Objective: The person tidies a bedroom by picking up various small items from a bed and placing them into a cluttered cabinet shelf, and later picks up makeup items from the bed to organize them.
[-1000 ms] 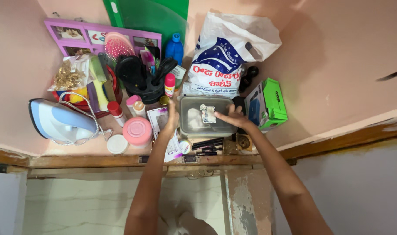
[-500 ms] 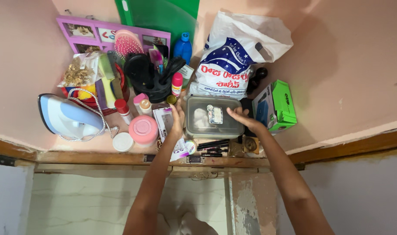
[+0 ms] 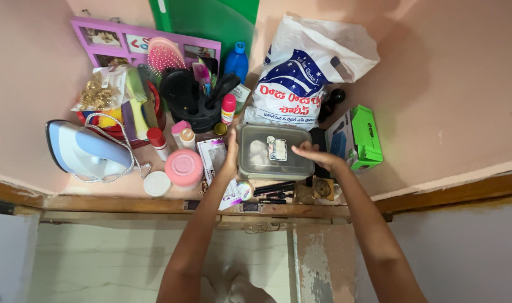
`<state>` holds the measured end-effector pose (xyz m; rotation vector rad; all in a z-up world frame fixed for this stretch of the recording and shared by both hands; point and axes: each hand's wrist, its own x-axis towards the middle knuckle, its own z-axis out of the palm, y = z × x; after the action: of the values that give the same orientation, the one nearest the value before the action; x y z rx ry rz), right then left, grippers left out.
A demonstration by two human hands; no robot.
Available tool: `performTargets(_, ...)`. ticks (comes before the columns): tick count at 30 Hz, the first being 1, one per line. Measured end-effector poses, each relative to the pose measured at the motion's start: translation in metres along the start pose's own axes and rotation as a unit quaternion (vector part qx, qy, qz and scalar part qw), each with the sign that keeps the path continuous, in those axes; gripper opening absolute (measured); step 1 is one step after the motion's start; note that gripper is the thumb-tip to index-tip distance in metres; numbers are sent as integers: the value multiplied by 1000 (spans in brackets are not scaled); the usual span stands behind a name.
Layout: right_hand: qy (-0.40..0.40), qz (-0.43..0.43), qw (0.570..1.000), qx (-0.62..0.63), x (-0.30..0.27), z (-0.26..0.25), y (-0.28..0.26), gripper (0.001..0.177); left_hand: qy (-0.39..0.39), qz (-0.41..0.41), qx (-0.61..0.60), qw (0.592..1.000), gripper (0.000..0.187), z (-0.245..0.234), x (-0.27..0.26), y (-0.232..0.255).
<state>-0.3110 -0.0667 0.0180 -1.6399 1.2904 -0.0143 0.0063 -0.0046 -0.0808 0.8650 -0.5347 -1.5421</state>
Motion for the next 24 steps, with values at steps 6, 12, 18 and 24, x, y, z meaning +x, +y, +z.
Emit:
performTargets(6,248,-3,946,-208,-24,61,-42,90,78,192,308,928,64,15,-80,13)
performTargets(12,442,-327,830,-96,-70,216,-89,62,214,374,487,760,37,-8,-217,22)
performTargets(18,330,-248,887,-209,-55,290,-92,59,229,200,585,752,40,-35,-220,7)
performTargets(24,240,-126,939,-210,-16,305,-86,97,249,149,536,793,40,-50,-185,-2)
